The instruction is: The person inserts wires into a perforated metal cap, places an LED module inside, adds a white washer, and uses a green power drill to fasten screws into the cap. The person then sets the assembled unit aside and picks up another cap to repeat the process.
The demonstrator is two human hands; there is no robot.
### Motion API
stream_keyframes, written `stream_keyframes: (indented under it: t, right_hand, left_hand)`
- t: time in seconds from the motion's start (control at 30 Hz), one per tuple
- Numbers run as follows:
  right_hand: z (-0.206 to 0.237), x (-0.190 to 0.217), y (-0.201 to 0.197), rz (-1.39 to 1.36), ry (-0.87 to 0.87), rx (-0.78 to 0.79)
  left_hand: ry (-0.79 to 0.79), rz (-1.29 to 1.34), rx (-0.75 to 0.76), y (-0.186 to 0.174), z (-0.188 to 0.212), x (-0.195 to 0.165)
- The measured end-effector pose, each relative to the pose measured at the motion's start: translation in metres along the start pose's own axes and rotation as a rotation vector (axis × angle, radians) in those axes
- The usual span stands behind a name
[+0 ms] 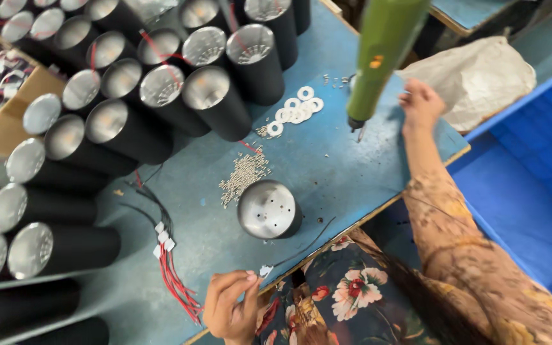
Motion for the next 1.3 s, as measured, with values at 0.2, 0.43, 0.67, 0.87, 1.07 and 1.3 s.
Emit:
stream_keyframes:
  t: [0.2,0.43,0.67,0.87,1.07,1.3]
  right_hand:
    - [0.040,0.043,-0.031,-0.332,0.031,0.164]
    - [0.172,0.125,0.060,0.212,-0.270,0.879]
    - [0.234,0.157,0.121,0.365,-0.644,1.095]
    - [0.245,0.157,0.132,0.318,-0.674,1.151]
    - [0.244,0.156,0.129,0.384,-0.707,1.153]
    - [0.240,0.157,0.130,0.390,-0.728,1.220]
  left_hand:
    - [0.060,-0.214,0.028,-0.013,-0.027,-0.006]
    - [0.258,-0.142,0.030,0.016,-0.054,-0.012]
    - [0.272,-0.148,0.055,0.013,-0.056,-0.032]
    - [0.285,-0.128,0.036,0.010,-0.057,-0.036]
    - [0.320,-0.120,0.053,0.011,-0.059,-0.034]
    - [0.333,-0.131,0.075,0.010,-0.060,-0.037]
Point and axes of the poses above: each hand's wrist, its own z-axis away from the middle knuckle, its own y-axis out of the palm, x = y × z, the point moved 3 cm from there along -z, towards the middle knuckle, and after that the axes turned 6 degrees about -y, right-handed, at the moved point
